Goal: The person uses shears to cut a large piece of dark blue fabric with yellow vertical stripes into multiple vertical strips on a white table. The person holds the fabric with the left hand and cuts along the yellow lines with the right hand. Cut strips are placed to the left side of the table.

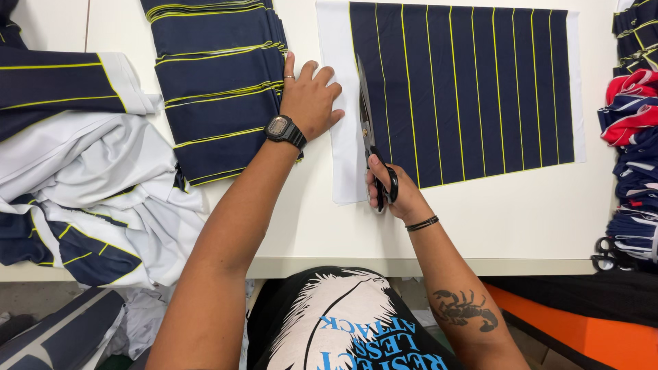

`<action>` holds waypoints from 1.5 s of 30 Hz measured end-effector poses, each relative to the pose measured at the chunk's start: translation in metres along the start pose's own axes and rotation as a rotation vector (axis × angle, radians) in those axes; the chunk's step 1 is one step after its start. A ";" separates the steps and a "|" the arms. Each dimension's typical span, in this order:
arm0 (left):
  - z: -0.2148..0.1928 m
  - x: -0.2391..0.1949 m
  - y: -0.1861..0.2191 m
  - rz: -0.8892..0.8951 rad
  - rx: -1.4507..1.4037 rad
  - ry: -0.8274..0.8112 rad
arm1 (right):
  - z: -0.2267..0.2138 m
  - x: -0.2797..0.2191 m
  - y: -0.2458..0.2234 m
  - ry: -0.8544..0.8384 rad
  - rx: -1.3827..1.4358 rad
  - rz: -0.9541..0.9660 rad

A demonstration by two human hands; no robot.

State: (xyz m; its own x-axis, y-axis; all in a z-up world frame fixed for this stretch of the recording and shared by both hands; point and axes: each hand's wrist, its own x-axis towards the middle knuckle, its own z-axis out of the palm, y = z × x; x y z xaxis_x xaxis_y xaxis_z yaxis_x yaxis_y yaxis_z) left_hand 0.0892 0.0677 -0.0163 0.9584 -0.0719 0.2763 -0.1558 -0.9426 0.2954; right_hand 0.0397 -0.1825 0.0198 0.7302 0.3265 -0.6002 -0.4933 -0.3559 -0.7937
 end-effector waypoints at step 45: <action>-0.018 0.005 0.010 -0.121 -0.034 -0.152 | 0.008 0.036 -0.053 0.056 -0.037 -0.002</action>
State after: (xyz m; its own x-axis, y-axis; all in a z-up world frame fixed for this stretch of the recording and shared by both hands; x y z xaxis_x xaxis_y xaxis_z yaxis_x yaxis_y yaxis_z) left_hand 0.0884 0.0638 0.0041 0.9953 -0.0099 0.0965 -0.0432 -0.9361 0.3491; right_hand 0.0882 -0.1448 0.0394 0.7569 0.2782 -0.5913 -0.4749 -0.3874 -0.7902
